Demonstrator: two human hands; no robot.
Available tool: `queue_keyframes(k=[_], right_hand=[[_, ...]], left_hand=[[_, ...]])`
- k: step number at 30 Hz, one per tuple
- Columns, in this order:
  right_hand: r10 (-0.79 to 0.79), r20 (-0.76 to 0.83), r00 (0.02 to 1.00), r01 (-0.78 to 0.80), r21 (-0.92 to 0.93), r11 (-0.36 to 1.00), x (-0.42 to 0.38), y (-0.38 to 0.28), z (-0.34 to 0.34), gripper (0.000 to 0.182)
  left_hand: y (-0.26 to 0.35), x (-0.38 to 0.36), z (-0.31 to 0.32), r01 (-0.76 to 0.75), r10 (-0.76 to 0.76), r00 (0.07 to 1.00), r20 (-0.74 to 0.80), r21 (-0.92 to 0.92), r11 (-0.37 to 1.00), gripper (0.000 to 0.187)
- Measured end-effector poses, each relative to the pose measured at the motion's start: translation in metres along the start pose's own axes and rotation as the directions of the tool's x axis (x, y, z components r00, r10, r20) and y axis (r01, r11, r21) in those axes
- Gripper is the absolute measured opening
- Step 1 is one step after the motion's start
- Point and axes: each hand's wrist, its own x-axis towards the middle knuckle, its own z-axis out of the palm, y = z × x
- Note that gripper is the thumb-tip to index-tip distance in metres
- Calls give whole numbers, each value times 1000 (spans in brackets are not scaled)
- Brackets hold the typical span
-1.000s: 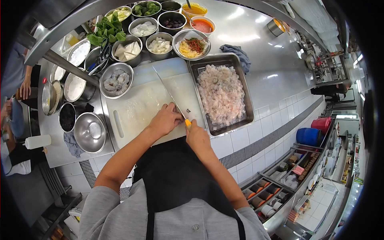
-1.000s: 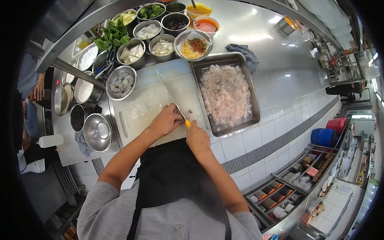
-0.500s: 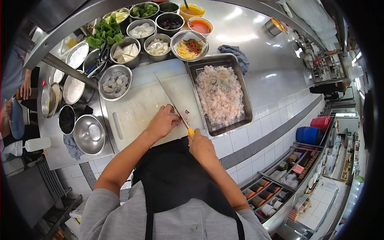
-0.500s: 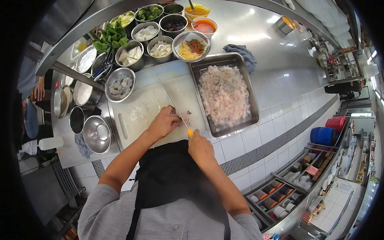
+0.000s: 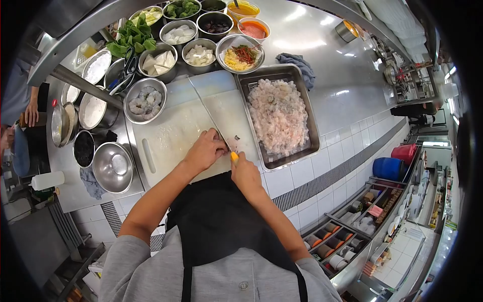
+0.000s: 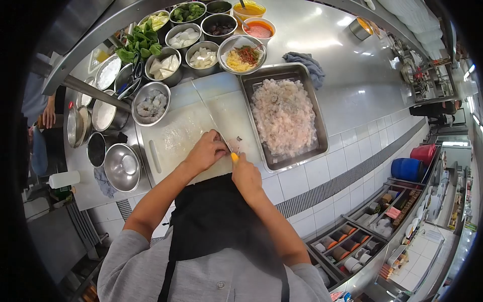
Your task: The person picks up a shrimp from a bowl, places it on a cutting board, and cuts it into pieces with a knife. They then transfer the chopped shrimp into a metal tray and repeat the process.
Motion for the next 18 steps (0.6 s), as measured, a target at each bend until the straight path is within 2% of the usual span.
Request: queue_keyframes(k=[4,7,10,13,18], right_hand=[[-77,-78,994,78,13,997,3,-2,-7,36],[8,16,1000,-8,-12,1000,-26,-1,-21,35],[15,-18,1000,-15,38,999,4,1,12,35],[-55,-69,996,57,30,998,19,0,14,36],[-24,-34,999,26,47,999,12,-5,7,33]], left_hand=[[-3,2,0,-34,34,999,-32,23,999,20],[-4,-4,1,-16,17,999,-51,13,1000,20],[-3,-3,1,-23,23,999,-47,-9,1000,20],[-6,-6,-2,-11,10,999,-53,-12,1000,20],[-8,-15,-4,49,-57,994,-90,-87,995,18]])
